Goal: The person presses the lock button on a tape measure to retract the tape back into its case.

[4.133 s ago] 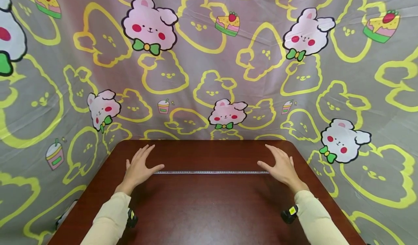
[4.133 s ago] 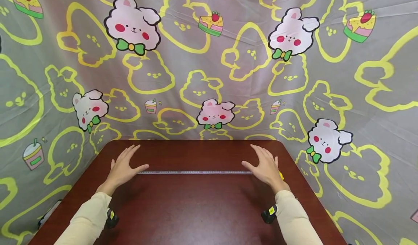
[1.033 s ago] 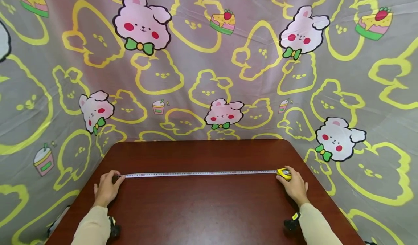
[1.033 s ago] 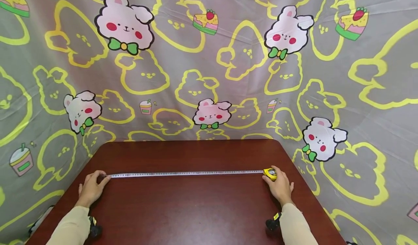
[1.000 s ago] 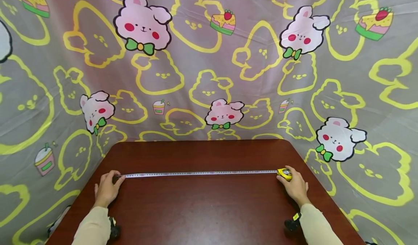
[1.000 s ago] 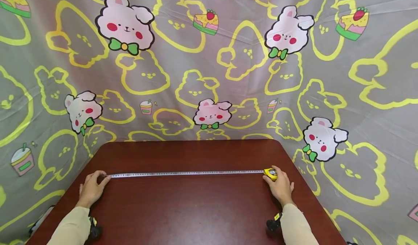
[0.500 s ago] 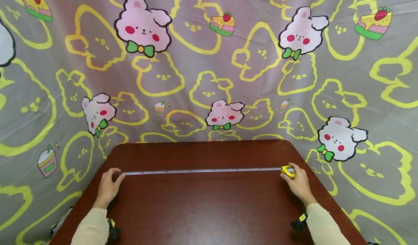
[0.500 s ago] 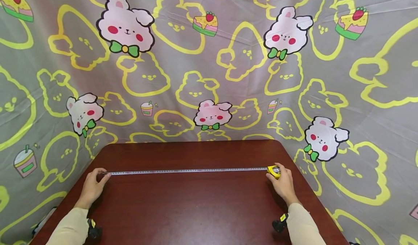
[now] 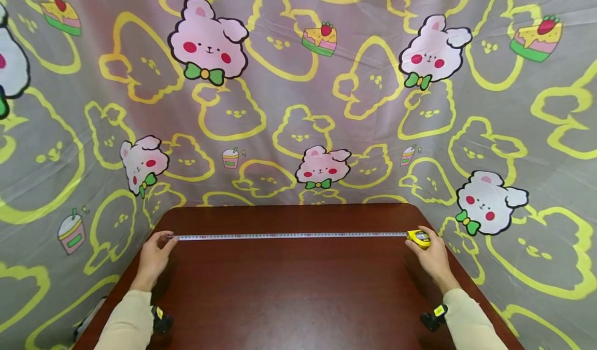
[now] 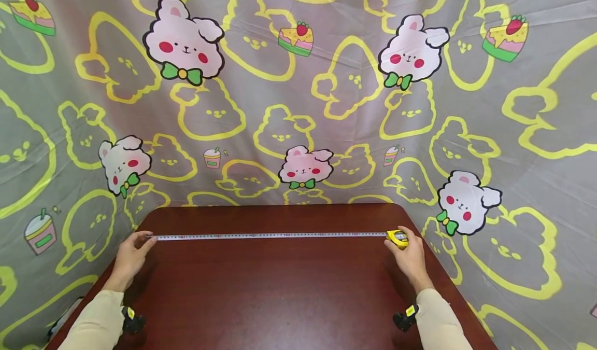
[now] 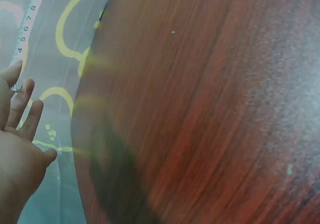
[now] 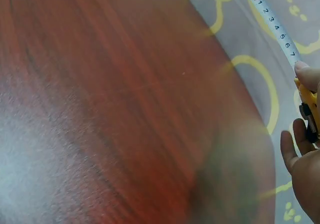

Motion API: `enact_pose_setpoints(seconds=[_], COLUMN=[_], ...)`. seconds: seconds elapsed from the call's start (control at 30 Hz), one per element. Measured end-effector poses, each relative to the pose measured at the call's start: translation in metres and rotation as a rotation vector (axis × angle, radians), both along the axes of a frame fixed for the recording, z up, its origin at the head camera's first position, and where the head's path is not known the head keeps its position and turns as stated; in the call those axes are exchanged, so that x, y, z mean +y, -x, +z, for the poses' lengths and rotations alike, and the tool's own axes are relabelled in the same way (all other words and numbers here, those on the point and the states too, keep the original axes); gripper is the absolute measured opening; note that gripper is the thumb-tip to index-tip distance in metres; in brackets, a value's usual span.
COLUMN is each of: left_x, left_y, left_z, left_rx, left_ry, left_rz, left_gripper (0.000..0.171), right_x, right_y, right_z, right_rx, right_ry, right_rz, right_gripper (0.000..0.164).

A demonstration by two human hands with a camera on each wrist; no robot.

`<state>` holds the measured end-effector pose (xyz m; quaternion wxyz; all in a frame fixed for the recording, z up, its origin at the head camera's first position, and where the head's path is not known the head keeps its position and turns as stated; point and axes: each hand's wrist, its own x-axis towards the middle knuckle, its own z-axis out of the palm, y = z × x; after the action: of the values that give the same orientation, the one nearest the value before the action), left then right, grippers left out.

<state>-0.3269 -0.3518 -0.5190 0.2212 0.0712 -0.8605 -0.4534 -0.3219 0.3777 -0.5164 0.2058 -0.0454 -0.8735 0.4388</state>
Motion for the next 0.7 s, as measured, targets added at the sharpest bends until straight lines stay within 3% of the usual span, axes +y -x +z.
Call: enact_pose_setpoints(seconds=[0.17,0.43,0.7], left_x=[0.001,0.003,0.0], left_y=[-0.002,-0.001,0.0], left_z=[0.007,0.018,0.02], left_rx=[0.045,0.069,0.075], left_ry=[-0.058,-0.191,-0.198], left_rz=[0.06,0.079,0.083], left_gripper=[0.032,0.037,0.038], right_x=[-0.002,0.001,-0.001], right_y=[-0.001,-0.004,0.0], right_z=[0.013,0.025,0.027], right_rx=[-0.022,-0.056,-0.027], right_ry=[0.036,0.064,0.048], right_rz=[0.009,0.06,0.064], right_gripper=[0.071,0.078,0.071])
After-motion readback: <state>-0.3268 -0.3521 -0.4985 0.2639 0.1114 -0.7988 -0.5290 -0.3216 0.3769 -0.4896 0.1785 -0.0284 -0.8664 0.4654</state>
